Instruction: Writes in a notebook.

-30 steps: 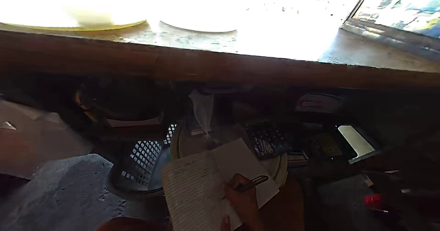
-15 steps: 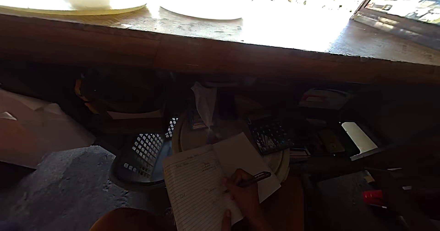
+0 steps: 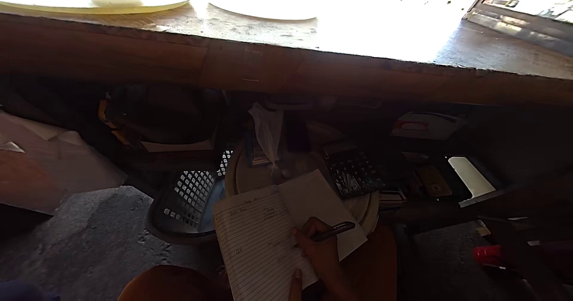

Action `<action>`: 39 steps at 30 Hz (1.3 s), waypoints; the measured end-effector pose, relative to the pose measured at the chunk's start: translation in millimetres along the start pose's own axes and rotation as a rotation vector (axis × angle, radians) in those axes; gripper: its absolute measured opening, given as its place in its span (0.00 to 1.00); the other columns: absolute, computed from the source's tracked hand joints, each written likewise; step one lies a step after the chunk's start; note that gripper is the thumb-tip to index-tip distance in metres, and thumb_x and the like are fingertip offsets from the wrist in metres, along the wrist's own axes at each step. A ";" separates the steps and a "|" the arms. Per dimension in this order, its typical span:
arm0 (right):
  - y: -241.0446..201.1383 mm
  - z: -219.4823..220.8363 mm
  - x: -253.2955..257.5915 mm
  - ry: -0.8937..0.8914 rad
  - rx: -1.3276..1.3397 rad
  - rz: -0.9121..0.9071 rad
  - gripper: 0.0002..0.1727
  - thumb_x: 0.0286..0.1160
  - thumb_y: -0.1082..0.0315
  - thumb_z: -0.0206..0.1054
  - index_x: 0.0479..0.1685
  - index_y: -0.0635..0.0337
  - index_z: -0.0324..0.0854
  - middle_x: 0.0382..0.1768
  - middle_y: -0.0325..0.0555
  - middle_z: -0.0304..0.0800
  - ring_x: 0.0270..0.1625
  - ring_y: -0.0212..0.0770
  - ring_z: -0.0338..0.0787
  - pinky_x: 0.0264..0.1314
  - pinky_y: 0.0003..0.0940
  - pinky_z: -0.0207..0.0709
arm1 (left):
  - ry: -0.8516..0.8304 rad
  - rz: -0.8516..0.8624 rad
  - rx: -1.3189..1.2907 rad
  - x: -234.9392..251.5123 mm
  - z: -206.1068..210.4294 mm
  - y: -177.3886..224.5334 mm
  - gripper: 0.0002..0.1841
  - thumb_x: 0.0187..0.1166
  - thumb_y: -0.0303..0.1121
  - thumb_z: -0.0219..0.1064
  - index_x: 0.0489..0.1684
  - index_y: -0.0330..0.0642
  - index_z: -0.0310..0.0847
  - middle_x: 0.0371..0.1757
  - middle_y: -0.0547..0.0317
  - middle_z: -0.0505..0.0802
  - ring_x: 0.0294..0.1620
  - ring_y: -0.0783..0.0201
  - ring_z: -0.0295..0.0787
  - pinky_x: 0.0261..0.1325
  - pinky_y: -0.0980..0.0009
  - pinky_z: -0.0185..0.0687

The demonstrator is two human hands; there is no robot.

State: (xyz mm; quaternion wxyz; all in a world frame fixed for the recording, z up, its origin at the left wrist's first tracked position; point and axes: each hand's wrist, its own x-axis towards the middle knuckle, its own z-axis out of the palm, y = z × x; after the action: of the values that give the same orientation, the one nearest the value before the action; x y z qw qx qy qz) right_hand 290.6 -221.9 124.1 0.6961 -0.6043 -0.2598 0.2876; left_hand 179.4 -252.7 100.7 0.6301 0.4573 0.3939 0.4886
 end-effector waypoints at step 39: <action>11.1 -2.9 -3.2 -0.081 -0.109 -0.195 0.20 0.64 0.83 0.70 0.14 0.51 0.69 0.17 0.31 0.78 0.12 0.21 0.73 0.13 0.14 0.72 | -0.062 0.077 0.014 5.2 -9.6 -17.7 0.09 0.75 0.20 0.69 0.50 0.28 0.85 0.45 0.63 0.97 0.51 0.75 0.94 0.62 0.73 0.90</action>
State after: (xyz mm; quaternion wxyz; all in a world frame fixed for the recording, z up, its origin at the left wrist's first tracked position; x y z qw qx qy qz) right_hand 289.4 -225.1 112.7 0.6760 -0.6009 -0.3603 0.2283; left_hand 175.9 -247.7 80.9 0.6197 0.4915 0.3597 0.4951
